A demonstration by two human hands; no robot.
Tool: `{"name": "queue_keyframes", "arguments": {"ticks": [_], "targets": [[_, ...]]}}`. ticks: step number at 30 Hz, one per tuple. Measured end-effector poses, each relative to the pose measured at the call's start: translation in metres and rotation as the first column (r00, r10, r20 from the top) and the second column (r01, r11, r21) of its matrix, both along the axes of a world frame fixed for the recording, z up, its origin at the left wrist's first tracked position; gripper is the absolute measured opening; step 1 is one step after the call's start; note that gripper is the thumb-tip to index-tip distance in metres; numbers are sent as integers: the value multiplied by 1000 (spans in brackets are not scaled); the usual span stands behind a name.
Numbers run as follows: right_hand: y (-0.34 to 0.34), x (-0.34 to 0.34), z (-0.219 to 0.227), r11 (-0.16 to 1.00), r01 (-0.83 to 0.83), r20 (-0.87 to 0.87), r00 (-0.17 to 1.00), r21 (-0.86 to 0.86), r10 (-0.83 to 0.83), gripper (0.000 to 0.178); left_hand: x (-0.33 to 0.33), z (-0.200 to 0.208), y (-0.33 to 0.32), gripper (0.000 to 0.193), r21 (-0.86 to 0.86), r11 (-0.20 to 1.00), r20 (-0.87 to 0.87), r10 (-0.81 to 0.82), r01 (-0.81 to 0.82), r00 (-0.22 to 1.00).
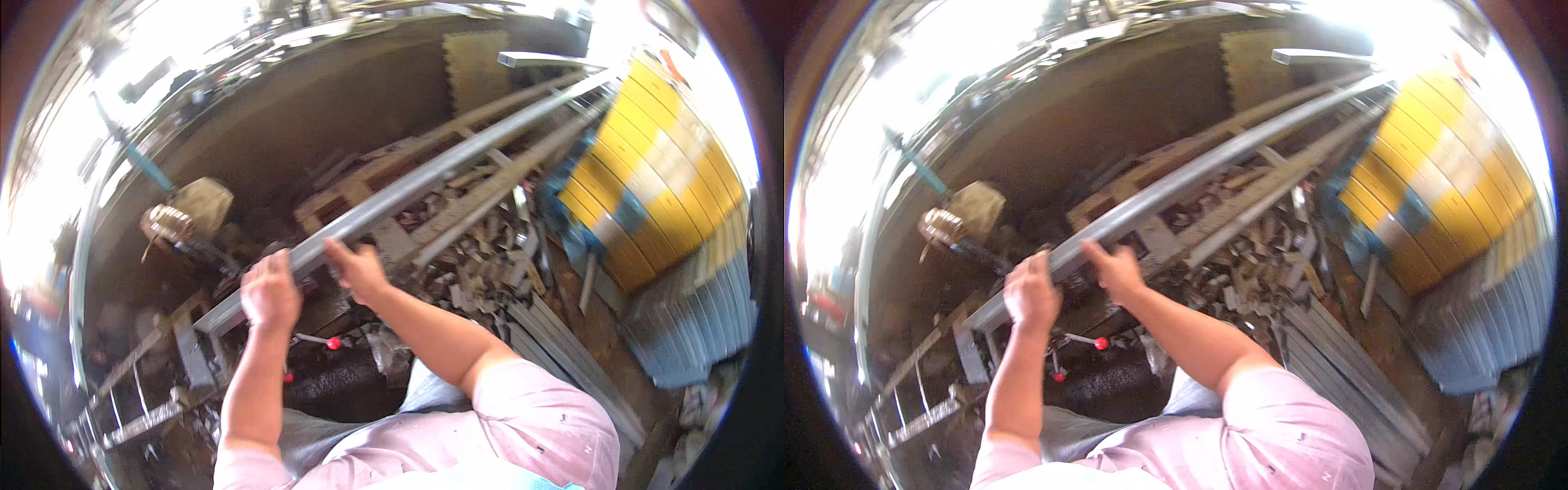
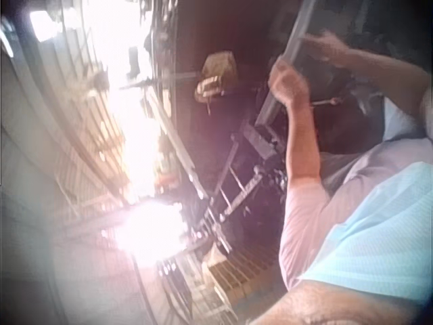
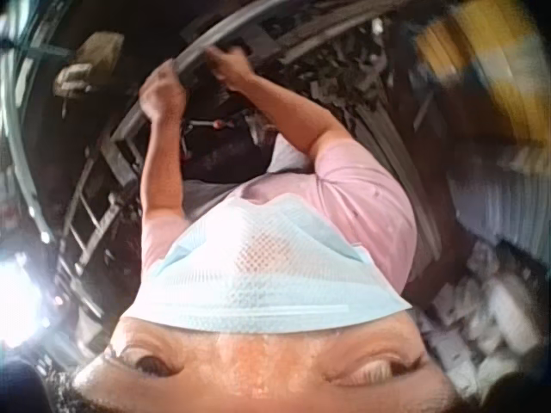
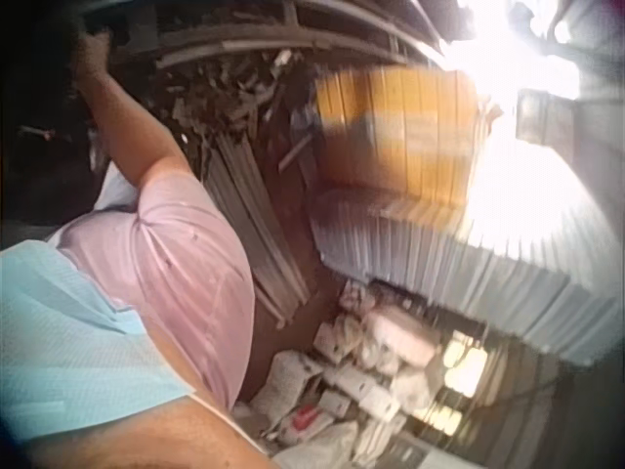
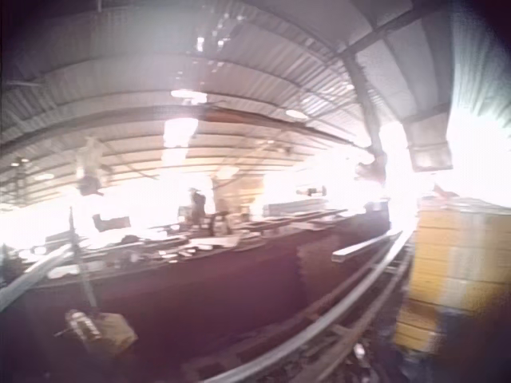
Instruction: The person sits on the floor and uses a chop saw to cut long metal bars. They position each bar under the blade, lower the saw to cut, and then remove the cut piece before repeating the process with another bar.
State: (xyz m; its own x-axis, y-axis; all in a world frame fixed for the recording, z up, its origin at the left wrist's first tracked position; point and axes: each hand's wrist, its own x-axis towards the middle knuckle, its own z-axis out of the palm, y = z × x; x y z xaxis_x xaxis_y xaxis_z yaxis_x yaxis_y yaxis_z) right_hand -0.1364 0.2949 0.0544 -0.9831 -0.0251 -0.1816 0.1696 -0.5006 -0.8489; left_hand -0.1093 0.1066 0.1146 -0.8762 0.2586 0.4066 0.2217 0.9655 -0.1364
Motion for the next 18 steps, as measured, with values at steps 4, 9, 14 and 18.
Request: {"name": "queue_keyframes", "arguments": {"ticks": [4, 9, 14, 18], "targets": [[16, 1, -1, 987, -128, 83, 987, -94, 136, 62, 45, 20, -37, 68, 10, 998, 26, 60, -60, 998], [82, -28, 4, 806, 254, 2, 954, -535, -300, 81, 117, 25, -142, 74, 63, 988, 76, 133, -138, 988], [160, -47, 1, 605, 383, 55, 871, -698, -487, 81, 191, 36, -276, 61, 130, 980, 117, 138, -152, 984], [200, -57, -5, 565, 451, 47, 808, -691, -588, 75, 239, 35, -386, 54, 92, 962, 114, 248, -259, 962]]}}
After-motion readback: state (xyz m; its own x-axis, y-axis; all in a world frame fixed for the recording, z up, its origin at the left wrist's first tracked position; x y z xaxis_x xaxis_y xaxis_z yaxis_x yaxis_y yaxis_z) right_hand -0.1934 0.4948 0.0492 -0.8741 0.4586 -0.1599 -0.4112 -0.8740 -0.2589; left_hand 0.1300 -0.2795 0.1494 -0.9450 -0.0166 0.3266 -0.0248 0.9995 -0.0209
